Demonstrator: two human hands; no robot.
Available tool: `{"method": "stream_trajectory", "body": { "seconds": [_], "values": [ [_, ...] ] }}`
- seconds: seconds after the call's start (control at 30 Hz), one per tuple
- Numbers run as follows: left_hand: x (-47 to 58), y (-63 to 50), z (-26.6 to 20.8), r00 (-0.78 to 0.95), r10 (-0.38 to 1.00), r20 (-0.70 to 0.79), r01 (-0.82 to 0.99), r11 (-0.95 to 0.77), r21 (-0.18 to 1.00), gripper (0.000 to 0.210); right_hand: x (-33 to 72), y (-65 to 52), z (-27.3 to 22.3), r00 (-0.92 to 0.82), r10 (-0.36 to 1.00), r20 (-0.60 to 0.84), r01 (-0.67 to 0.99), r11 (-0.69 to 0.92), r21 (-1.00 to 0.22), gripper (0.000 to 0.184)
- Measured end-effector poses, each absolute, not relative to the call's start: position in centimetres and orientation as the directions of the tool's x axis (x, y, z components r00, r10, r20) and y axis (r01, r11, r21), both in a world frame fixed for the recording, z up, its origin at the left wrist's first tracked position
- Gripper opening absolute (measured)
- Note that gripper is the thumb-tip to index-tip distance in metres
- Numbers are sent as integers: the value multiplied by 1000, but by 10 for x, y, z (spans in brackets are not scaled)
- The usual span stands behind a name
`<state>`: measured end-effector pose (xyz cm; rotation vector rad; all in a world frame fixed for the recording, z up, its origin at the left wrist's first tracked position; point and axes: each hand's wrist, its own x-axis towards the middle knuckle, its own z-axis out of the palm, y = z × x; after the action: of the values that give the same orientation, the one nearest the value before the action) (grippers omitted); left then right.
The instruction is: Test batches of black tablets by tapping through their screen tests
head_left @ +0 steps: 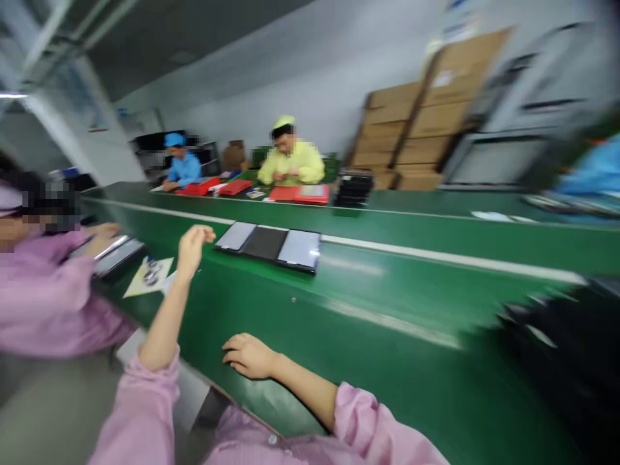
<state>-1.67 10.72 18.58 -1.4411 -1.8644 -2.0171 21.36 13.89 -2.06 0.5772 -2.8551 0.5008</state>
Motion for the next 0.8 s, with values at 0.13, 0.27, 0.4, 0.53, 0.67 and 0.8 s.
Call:
{"method": "stream_trajectory", "body": {
  "seconds": [0.13,0.27,0.4,0.53,0.67,0.8],
  "values": [
    [92,248,87,-380,775,505,567,-236,789,33,300,198,-14,-909,96,406,4,975,-220,25],
    [197,300,23,69,910,410,586,-369,722,28,451,212,-14,-638,590,494,553,798,-239,26],
    [231,325,6,346,860,376,555,-510,657,36,593,106,-35,-149,845,514,879,351,-322,24],
    [226,354,-10,436,812,387,614,-583,531,37,653,-18,-61,471,732,493,852,-233,-468,35],
    [217,368,-21,482,795,368,686,-604,406,46,684,-57,-84,833,426,353,552,-588,-591,33],
    [219,366,-23,507,796,331,720,-602,345,53,718,-19,-101,907,385,174,402,-660,-635,27]
  ]
}}
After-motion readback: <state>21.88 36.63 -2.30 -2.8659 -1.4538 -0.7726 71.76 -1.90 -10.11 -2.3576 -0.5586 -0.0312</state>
